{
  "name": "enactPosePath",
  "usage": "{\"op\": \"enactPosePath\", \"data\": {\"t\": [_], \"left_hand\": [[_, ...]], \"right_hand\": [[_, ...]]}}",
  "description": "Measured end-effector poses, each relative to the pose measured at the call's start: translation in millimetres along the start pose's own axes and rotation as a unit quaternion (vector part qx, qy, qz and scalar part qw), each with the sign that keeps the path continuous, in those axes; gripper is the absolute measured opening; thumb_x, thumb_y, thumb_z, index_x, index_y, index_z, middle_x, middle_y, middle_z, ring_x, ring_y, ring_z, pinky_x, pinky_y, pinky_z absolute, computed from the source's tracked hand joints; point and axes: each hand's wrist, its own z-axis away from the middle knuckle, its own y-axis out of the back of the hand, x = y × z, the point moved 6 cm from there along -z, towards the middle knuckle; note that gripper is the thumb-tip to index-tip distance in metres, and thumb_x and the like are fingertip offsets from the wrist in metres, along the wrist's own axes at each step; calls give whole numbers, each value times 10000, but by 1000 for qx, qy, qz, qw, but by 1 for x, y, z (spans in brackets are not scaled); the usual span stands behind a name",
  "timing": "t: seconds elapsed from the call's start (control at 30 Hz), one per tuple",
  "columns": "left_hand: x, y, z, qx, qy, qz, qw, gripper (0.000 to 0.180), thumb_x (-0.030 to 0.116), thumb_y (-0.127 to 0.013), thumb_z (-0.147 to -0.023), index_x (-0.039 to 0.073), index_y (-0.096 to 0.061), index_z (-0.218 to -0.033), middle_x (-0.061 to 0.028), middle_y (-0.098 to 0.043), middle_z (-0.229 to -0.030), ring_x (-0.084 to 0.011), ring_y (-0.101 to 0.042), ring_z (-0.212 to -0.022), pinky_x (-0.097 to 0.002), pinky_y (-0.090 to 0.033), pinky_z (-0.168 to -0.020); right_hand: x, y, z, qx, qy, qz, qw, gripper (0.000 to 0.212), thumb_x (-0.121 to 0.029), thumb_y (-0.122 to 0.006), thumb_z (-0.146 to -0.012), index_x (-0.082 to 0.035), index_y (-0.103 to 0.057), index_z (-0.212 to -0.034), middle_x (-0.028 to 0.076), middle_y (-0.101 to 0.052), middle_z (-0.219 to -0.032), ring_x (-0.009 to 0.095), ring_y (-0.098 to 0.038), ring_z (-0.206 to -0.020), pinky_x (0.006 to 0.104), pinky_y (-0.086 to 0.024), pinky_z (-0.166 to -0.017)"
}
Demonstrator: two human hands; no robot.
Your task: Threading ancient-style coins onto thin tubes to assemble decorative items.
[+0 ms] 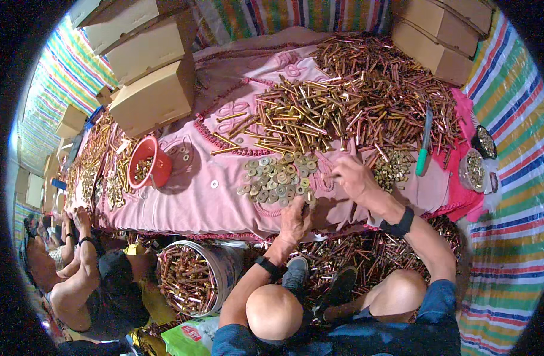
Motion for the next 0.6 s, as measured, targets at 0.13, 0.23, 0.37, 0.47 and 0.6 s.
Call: {"op": "enactPosePath", "data": {"t": [0.13, 0.23, 0.37, 0.47, 0.6], "left_hand": [[0, 2, 0, -10, -28, 14, 999, 185, 169, -666, -910, 65, -589, -1044, -148, -547, -679, -299, -557, -580, -387, -431, -542], [1, -2, -1, -51, 69, 0, 996, 311, 124, -644, -921, 64, -517, -1198, -186, -647, -891, -395, -644, -743, -469, -504, -639], [15, 2, -5, 29, 72, 151, 985, 401, 116, -612, -959, 41, -523, -1342, -128, -672, -996, -218, -668, -873, -320, -524, -818], [22, 5, -11, -16, 35, 86, 996, 426, 191, -658, -948, 33, -531, -1323, -196, -680, -954, -354, -686, -833, -416, -539, -732], [21, 10, -11, -3, 11, 41, 999, 215, 151, -630, -955, 37, -628, -1137, -177, -640, -932, -370, -651, -786, -429, -517, -683]], "right_hand": [[12, 7, 5, 49, -207, -92, 973, 146, -78, -661, -853, 24, -612, -945, 183, -649, -908, 296, -654, -852, 395, -521, -779], [27, 1, 15, 66, -244, -100, 962, 172, -123, -682, -860, 23, -644, -943, 180, -664, -894, 289, -665, -845, 387, -515, -757], [7, -18, 10, 6, -159, -52, 986, 164, -112, -703, -859, -19, -691, -993, 140, -687, -899, 257, -676, -807, 366, -528, -715], [18, -14, 17, 25, -155, -24, 987, 139, -140, -705, -865, -43, -715, -964, 130, -697, -898, 270, -693, -830, 379, -541, -721], [49, 19, 24, 109, -233, -7, 966, 139, -138, -634, -864, -14, -697, -869, 166, -695, -875, 338, -674, -812, 421, -525, -736]]}}
